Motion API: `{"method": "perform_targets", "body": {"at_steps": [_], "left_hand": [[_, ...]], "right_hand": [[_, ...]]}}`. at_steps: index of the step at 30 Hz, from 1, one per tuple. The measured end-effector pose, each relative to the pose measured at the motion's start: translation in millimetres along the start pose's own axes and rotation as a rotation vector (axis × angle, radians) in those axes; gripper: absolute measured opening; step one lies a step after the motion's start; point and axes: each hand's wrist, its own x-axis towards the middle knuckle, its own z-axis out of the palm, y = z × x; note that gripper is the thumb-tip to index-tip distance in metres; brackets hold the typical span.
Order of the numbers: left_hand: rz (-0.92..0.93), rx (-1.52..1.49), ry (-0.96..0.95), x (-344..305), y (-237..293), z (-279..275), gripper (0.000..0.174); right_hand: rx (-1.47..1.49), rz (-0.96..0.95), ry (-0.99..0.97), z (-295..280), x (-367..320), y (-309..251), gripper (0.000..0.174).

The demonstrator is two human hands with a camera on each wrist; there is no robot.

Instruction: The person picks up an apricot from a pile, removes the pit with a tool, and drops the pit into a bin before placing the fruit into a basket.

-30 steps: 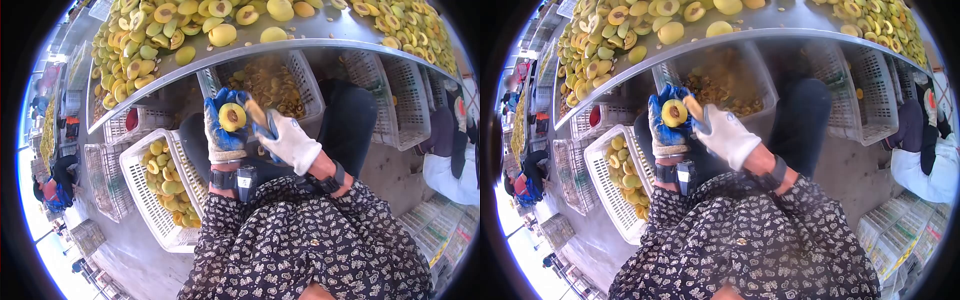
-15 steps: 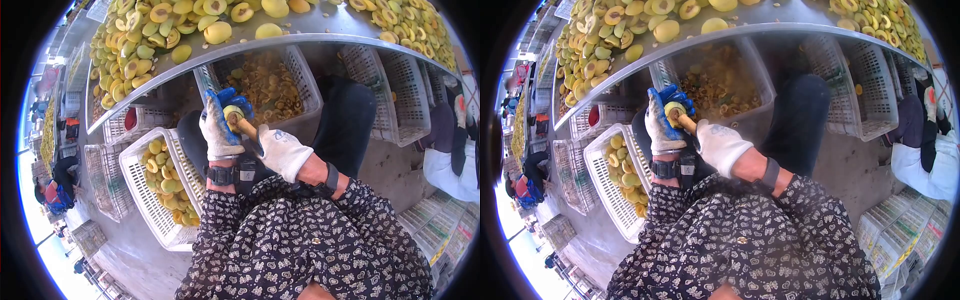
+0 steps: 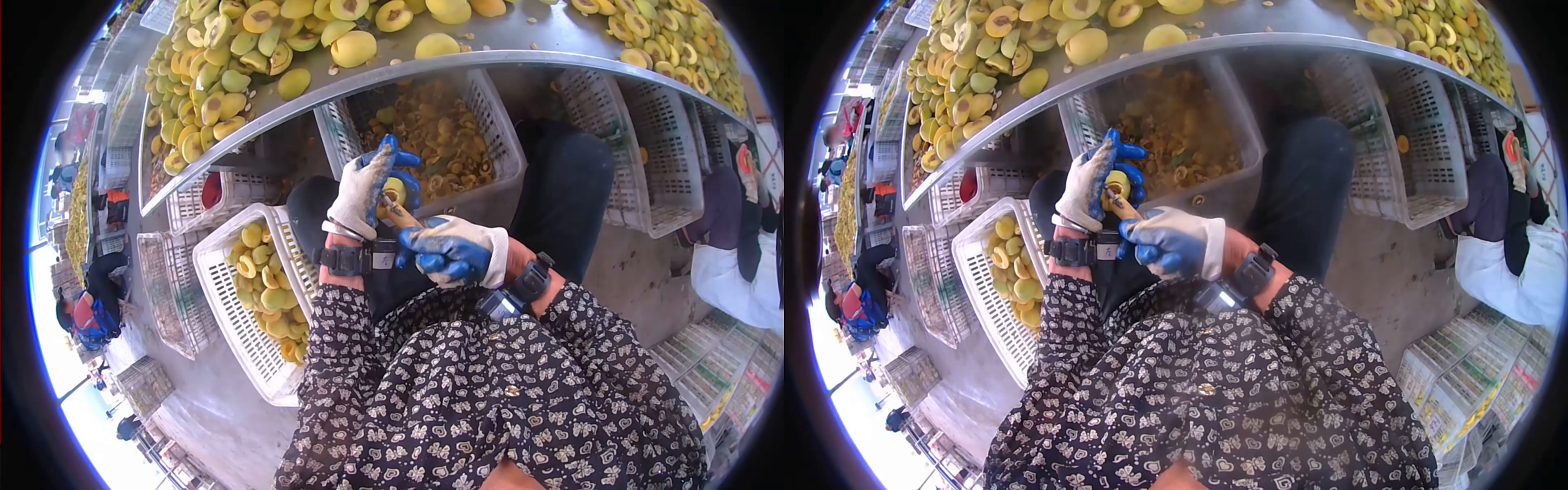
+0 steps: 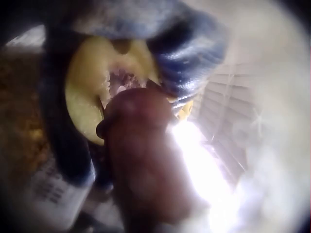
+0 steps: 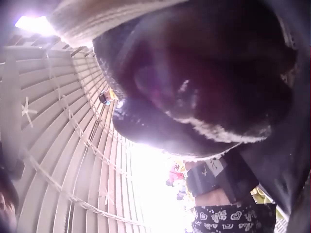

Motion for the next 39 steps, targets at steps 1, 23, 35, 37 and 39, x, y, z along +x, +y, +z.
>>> {"method": "perform_targets", "body": {"at_steps": [1,23,35,37,39], "left_hand": [[0.003,-0.001,-0.004,2,1,1,0.052],[0.612,0.058,0.882,-79,19,-79,0.025],[0.372,1.539,0.603,35,151,82,0.039],[0.262,1.722,0.528,85,154,106,0.050],[0.239,1.844,0.404,108,150,118,0.056]], "right_hand": [[-0.003,-0.003,0.003,-4,-1,1,0.015],[-1.150,-0.212,0.850,-47,0,-35,0.028],[-0.986,-0.288,0.835,-48,-13,-27,0.024],[-0.949,-0.300,0.860,-47,-16,-28,0.025],[-0.915,-0.283,0.852,-47,-20,-32,0.024]]}}
